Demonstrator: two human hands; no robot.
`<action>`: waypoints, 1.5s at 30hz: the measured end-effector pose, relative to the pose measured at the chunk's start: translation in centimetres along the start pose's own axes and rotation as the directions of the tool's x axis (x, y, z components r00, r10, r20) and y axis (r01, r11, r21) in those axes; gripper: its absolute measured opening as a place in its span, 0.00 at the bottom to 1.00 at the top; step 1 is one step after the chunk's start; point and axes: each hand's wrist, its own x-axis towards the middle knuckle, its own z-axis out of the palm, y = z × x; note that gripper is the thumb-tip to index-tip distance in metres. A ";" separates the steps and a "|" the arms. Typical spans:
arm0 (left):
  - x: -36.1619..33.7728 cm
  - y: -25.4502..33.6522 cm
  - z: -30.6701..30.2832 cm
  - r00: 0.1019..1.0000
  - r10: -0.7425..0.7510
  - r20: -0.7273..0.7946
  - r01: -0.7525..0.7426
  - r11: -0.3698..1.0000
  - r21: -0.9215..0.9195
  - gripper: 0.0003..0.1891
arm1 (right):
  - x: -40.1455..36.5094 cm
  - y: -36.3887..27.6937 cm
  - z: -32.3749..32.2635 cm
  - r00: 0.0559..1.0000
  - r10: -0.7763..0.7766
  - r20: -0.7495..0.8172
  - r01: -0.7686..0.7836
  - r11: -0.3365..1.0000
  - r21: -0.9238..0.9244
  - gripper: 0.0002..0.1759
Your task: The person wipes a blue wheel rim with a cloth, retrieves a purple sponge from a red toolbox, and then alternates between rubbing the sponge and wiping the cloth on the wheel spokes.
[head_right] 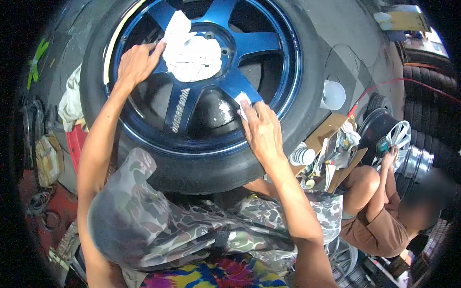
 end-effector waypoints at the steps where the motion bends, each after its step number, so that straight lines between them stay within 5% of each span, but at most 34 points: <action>1: 0.1 0.1 -0.2 1.000 0.015 -0.002 -0.015 1.000 0.001 0.41 | 0.0 0.2 -0.2 1.000 0.011 -0.010 -0.011 1.000 -0.003 0.25; 12: 0.2 1.4 -1.3 0.988 -0.109 0.111 0.106 0.994 0.031 0.37 | 0.4 0.4 0.3 0.995 -0.036 -0.090 0.045 0.995 0.091 0.25; 23: 0.2 0.8 -0.5 0.997 -0.070 0.033 0.069 0.996 0.049 0.37 | 0.4 -0.1 0.7 0.992 0.013 -0.129 0.000 0.995 0.100 0.21; 35: 0.3 0.6 -0.6 0.994 -0.076 0.076 0.075 0.997 0.021 0.39 | -0.4 0.2 0.2 0.999 -0.023 -0.033 0.025 0.997 0.067 0.27; 41: 0.3 0.6 -0.8 0.997 -0.076 0.032 0.075 0.997 0.025 0.39 | 0.8 -0.3 0.7 0.992 -0.065 -0.105 0.074 0.993 0.091 0.29; 45: 0.1 0.6 -0.4 0.997 -0.048 0.061 0.047 0.999 0.016 0.40 | 0.3 0.2 -0.2 0.999 -0.028 0.016 0.027 0.998 0.055 0.28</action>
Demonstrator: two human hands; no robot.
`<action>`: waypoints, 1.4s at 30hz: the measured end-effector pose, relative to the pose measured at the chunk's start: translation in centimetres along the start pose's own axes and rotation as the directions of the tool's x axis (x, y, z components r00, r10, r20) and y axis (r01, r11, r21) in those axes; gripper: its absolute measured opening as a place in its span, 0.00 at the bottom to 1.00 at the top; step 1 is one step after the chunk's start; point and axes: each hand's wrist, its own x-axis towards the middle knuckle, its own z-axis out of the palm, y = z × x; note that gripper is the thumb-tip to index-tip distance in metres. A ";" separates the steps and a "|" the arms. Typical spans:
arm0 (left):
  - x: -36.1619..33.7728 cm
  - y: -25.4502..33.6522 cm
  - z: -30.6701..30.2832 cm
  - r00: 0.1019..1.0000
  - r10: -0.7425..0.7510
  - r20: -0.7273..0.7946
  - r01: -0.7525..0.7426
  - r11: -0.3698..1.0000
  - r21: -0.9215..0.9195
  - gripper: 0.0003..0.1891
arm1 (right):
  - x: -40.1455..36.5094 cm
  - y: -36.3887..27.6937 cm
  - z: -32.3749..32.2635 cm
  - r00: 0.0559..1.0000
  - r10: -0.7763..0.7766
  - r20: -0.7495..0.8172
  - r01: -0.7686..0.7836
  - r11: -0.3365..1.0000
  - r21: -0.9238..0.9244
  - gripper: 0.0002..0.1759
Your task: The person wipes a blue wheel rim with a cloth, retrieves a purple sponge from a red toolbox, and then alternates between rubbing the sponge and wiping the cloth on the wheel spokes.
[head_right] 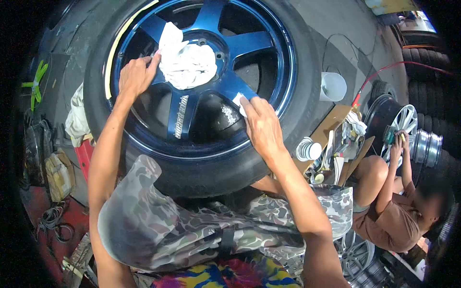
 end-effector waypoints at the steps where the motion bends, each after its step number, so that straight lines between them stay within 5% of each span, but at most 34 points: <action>1: 0.1 0.0 0.0 1.000 0.005 -0.005 -0.005 1.000 0.002 0.40 | 0.5 0.0 0.4 1.000 -0.020 -0.021 0.020 1.000 0.009 0.29; 10: 0.2 0.0 -0.3 0.999 -0.008 -0.032 0.008 1.000 0.006 0.40 | 1.0 -0.5 -0.2 0.996 -0.087 -0.007 0.087 0.993 0.076 0.24; 12: 0.0 0.2 -0.7 1.000 -0.008 0.009 0.008 1.000 -0.005 0.40 | 0.5 -1.0 -0.8 1.000 -0.024 -0.007 0.025 0.980 0.197 0.15; 14: 0.1 -0.2 -0.3 1.000 -0.008 -0.011 0.008 1.000 0.000 0.40 | 0.6 -0.9 -3.0 0.947 0.280 -0.158 -0.209 0.910 0.358 0.06; 16: 0.1 -0.3 0.2 1.000 -0.001 -0.025 0.001 1.000 0.003 0.39 | 0.7 1.1 -4.3 0.918 0.315 -0.242 -0.221 0.911 0.350 0.08; 18: 0.2 -0.4 0.1 0.999 0.025 -0.041 -0.025 1.000 0.007 0.39 | 0.4 1.9 -5.0 0.805 0.593 0.018 -0.470 0.619 0.630 0.11; 19: 0.2 -0.4 0.1 0.999 0.023 -0.046 -0.023 1.000 0.007 0.39 | 0.4 1.9 -4.8 0.801 0.595 0.066 -0.432 0.497 0.753 0.12; 28: 0.2 -0.5 0.2 0.998 0.029 -0.056 -0.029 1.000 0.008 0.39 | 0.0 1.9 -1.4 0.875 0.473 0.101 -0.384 0.551 0.741 0.04; 34: 0.0 -0.3 -0.2 0.999 0.025 -0.039 -0.026 0.999 -0.037 0.40 | 2.3 -0.6 -1.0 0.909 0.409 -0.074 -0.345 0.843 0.413 0.09; 42: 0.0 -0.3 0.0 0.998 0.029 -0.047 -0.029 0.999 -0.016 0.40 | 3.3 -1.0 0.2 0.837 0.543 -0.067 -0.483 0.791 0.375 0.13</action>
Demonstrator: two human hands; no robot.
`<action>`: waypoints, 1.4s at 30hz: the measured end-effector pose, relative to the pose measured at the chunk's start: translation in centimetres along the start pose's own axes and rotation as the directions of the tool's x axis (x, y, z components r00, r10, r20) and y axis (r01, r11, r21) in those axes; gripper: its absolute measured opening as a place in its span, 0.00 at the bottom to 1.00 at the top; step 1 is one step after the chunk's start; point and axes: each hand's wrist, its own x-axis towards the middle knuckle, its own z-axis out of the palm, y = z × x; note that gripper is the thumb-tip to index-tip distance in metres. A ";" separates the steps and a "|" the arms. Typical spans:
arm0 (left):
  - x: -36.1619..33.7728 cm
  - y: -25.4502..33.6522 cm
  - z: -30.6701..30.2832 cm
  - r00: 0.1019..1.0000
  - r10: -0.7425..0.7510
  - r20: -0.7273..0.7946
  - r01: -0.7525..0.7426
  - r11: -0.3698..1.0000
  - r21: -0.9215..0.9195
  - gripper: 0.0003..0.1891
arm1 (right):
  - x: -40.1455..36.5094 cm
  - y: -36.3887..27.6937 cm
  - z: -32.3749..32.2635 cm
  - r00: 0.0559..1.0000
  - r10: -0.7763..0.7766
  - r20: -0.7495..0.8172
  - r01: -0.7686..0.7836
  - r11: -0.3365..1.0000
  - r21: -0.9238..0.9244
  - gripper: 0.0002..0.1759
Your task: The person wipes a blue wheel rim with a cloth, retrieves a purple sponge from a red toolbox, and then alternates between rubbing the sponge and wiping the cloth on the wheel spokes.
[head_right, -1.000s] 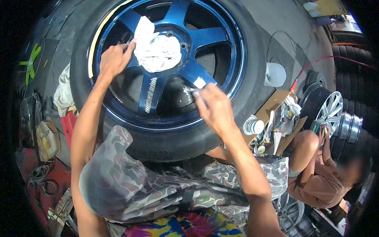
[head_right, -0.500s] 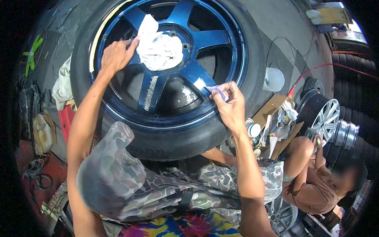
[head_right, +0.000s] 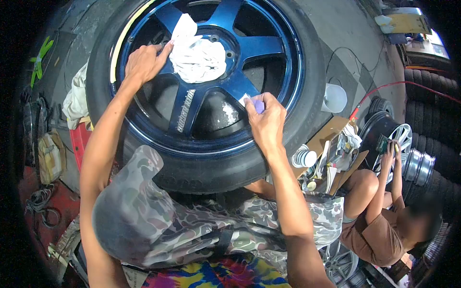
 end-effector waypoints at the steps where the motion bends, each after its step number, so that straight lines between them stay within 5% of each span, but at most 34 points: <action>1: 0.1 0.0 0.0 1.000 -0.002 0.001 0.002 1.000 -0.001 0.40 | -0.2 -0.3 -0.1 1.000 0.015 0.011 -0.014 1.000 -0.020 0.13; 22: 0.3 -0.4 0.3 0.995 -0.041 0.088 0.041 0.999 0.007 0.39 | 0.6 -0.1 0.5 0.998 -0.057 -0.022 0.056 0.997 -0.056 0.17; 24: 0.0 -0.5 0.8 0.997 0.034 -0.072 -0.029 0.998 0.057 0.39 | -0.2 -0.3 0.2 0.999 0.029 0.024 -0.027 0.998 -0.064 0.17; 30: 0.2 -0.4 0.4 1.000 -0.001 0.019 0.000 0.999 0.043 0.39 | 0.2 0.0 0.7 0.997 -0.055 -0.044 0.052 0.995 -0.084 0.17; 33: 0.2 -0.4 0.6 0.999 -0.027 0.043 0.026 0.999 0.034 0.39 | -0.3 0.1 0.5 1.000 0.024 -0.005 -0.024 0.997 -0.073 0.17; 38: 0.2 -0.5 0.5 0.999 -0.020 0.037 0.019 1.000 0.019 0.39 | -0.2 0.2 0.5 0.992 -0.104 -0.066 0.097 0.990 -0.104 0.18; 42: 0.1 -0.5 0.4 0.999 -0.007 0.032 0.005 0.999 0.053 0.38 | -0.1 0.5 0.6 0.998 -0.016 -0.065 0.009 0.995 -0.100 0.17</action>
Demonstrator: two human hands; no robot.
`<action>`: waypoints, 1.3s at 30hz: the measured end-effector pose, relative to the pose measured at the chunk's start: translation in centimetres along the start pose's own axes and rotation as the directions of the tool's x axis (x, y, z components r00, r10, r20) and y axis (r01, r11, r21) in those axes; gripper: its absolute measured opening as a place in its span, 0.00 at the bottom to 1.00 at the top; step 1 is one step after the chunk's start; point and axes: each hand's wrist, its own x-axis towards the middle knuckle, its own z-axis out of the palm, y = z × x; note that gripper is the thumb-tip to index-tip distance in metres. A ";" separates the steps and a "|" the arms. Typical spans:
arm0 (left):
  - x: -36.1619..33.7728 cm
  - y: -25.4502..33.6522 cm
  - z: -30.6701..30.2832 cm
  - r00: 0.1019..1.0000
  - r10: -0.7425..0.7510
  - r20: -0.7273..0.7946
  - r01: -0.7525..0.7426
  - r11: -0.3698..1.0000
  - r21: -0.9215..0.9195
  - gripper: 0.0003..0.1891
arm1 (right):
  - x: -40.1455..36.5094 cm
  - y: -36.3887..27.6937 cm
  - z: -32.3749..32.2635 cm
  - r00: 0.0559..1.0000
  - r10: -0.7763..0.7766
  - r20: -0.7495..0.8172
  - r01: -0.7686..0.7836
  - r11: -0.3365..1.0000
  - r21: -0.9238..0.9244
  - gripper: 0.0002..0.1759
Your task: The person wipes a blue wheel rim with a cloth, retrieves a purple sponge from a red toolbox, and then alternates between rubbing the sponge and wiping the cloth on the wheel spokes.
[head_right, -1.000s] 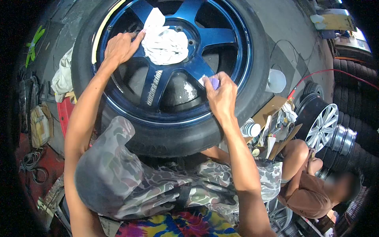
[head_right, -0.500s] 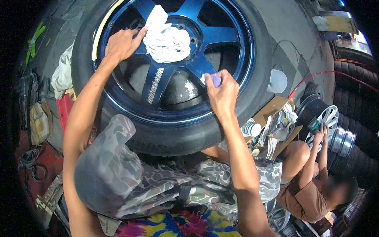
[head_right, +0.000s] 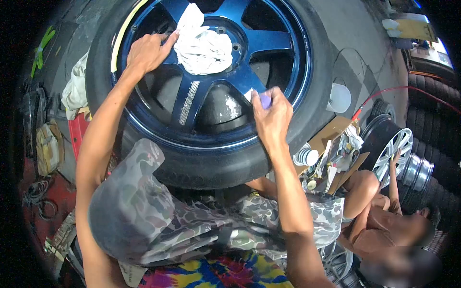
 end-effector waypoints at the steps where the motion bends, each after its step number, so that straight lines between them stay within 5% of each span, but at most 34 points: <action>1: 0.1 0.1 0.0 1.000 -0.006 0.022 0.006 1.000 -0.014 0.38 | 0.6 -0.2 0.1 0.999 -0.035 -0.004 0.035 0.999 0.001 0.17; 8: 0.1 0.0 0.1 1.000 0.006 0.017 -0.007 1.000 0.012 0.38 | 0.5 0.7 -0.3 0.993 -0.116 0.017 0.117 0.991 -0.070 0.18; 11: 0.0 0.1 0.2 1.000 0.003 0.007 -0.003 1.000 0.005 0.39 | 1.1 0.8 0.4 0.962 -0.270 -0.051 0.264 0.959 -0.100 0.18; 16: -0.1 -0.2 0.9 0.996 0.033 -0.082 -0.031 0.999 0.029 0.39 | 0.3 1.3 -0.1 0.980 -0.194 -0.036 0.191 0.978 -0.090 0.18; 18: 0.1 -0.2 0.4 1.000 0.007 -0.006 -0.007 1.000 0.000 0.39 | 1.1 0.3 -0.1 0.967 -0.250 -0.054 0.251 0.968 0.019 0.18; 20: 0.1 -0.4 0.4 1.000 0.022 -0.016 -0.023 1.000 -0.012 0.40 | 1.5 -0.9 -0.7 0.981 -0.144 -0.132 0.159 0.981 0.113 0.18; 23: 0.2 -0.1 0.5 0.999 0.016 -0.036 -0.017 1.000 -0.023 0.43 | 2.5 -0.3 -3.0 0.998 0.026 -0.065 -0.008 0.961 0.275 0.18; 28: 0.1 -0.1 0.4 1.000 0.007 -0.024 -0.008 0.999 -0.039 0.42 | 1.0 1.5 -3.5 0.987 -0.155 0.047 0.143 0.970 0.196 0.15; 32: 0.2 0.0 0.0 1.000 0.017 -0.004 -0.017 1.000 -0.011 0.41 | -0.5 1.5 -3.3 0.980 -0.149 0.132 0.133 0.983 0.123 0.12; 34: 0.1 0.2 -0.1 1.000 0.009 -0.005 -0.009 1.000 -0.004 0.41 | -0.8 2.0 -2.3 0.930 -0.361 0.072 0.348 0.925 0.152 0.12; 37: 0.0 0.5 -0.4 1.000 0.005 0.000 -0.005 1.000 -0.007 0.40 | -2.1 1.2 -2.5 0.894 -0.335 0.298 0.333 0.941 0.060 0.13; 39: 0.0 0.7 -0.7 1.000 -0.006 0.009 0.006 1.000 -0.007 0.40 | -3.2 0.7 -3.0 0.860 -0.285 0.424 0.216 0.955 0.202 0.13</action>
